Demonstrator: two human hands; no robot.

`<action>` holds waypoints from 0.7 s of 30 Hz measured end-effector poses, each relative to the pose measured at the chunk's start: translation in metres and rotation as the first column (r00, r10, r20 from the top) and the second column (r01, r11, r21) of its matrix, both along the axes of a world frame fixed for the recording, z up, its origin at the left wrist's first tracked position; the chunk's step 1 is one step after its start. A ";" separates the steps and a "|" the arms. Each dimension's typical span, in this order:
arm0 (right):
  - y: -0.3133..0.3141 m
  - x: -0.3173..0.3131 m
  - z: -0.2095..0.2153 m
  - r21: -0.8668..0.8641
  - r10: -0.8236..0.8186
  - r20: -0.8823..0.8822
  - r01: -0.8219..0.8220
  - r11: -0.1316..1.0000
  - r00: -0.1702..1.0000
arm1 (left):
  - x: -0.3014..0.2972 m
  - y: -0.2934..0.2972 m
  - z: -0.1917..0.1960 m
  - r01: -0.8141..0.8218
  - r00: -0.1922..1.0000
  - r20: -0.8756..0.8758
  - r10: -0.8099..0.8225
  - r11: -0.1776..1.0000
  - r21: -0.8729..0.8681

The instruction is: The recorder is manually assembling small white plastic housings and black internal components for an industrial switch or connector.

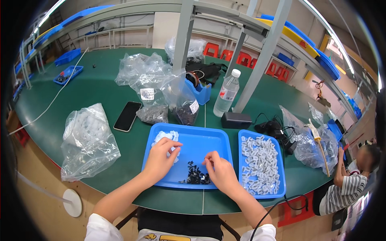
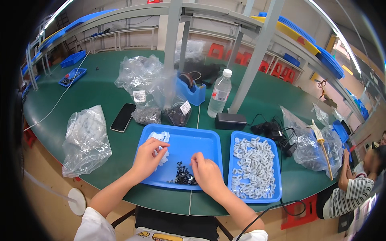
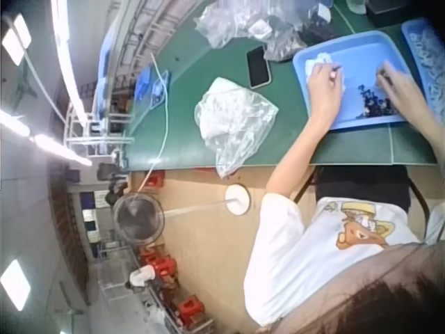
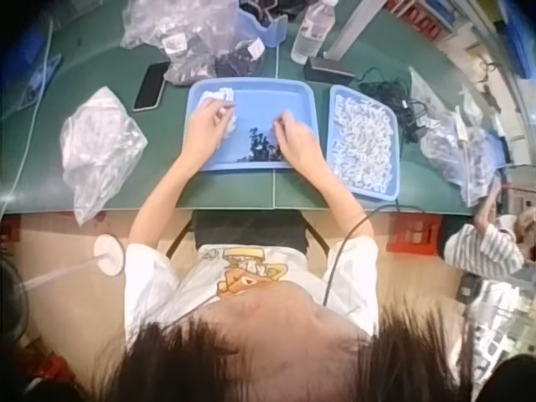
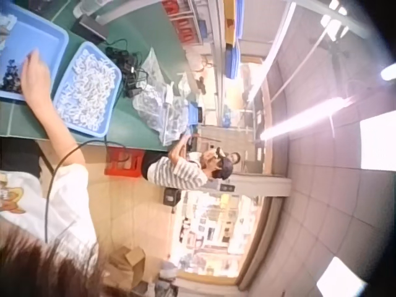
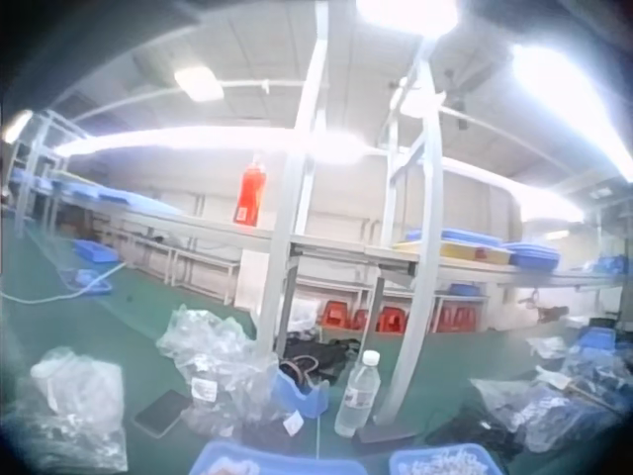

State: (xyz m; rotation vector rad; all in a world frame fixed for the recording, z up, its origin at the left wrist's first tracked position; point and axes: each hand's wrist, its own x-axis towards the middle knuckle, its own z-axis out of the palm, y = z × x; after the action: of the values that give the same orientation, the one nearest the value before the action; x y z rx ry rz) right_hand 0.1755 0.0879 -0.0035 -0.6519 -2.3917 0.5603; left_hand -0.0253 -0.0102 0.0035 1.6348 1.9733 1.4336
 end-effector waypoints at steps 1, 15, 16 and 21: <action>0.000 -0.001 0.001 -0.016 -0.003 -0.012 0.003 1.000 1.000 | 0.000 0.002 0.001 0.028 0.999 0.042 -0.028 1.000 0.000; -0.005 -0.003 0.005 -0.251 -0.025 -0.058 0.010 0.968 0.998 | -0.005 0.000 -0.005 0.230 0.593 0.781 -0.196 0.971 0.069; -0.005 -0.003 0.006 -0.251 -0.036 -0.069 0.017 0.968 0.997 | -0.004 0.000 -0.005 0.218 0.584 0.787 -0.199 0.972 0.084; -0.004 -0.003 0.009 -0.200 -0.031 -0.097 0.011 0.980 0.995 | -0.001 0.000 -0.004 0.259 0.525 0.812 -0.255 0.957 0.133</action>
State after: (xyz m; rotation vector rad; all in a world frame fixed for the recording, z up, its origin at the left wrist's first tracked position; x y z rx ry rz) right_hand 0.1725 0.0840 0.0053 -0.7166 -2.2511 0.8115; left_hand -0.0260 -0.0103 -0.0008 0.8709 1.1150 1.6278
